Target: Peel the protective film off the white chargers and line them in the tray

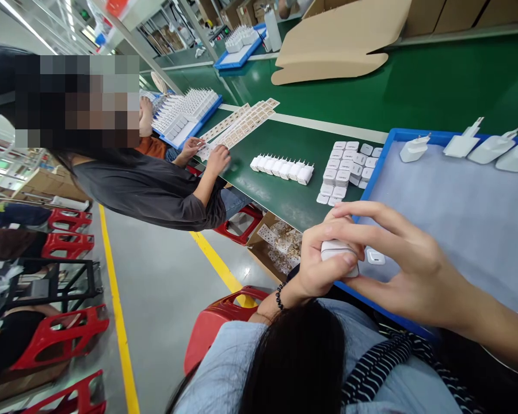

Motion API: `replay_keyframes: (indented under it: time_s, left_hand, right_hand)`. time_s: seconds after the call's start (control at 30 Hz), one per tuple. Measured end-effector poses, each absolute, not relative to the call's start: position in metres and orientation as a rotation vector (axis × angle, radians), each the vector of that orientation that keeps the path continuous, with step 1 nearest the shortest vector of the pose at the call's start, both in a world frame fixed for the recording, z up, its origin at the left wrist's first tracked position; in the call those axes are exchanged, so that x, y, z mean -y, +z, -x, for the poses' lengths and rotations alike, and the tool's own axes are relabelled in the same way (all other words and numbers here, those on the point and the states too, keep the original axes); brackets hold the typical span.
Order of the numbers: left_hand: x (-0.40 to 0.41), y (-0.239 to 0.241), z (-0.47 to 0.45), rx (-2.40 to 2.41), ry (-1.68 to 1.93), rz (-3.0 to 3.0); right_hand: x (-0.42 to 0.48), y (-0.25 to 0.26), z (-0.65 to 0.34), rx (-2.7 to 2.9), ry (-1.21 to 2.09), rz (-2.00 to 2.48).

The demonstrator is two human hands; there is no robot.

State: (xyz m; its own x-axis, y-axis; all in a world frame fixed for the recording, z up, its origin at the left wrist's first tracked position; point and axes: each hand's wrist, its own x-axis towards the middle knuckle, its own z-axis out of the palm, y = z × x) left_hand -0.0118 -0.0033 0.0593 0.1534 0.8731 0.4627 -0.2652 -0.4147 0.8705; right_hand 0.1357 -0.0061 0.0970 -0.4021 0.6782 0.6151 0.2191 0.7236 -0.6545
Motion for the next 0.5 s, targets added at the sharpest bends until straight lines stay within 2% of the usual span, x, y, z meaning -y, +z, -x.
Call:
replay_keyframes:
  time_s: [0.23,0.5]
  left_hand:
    - [0.0097,0.0652,0.0088,-0.758,1.446,-1.295]
    - [0.0093,0.0656,0.0140,-0.653,1.416,-1.362]
  right_hand:
    - [0.0044,0.0985,-0.1373,1.975,0.638,0.673]
    - [0.0073,0.1031,-0.1391,1.971,0.687,0.677]
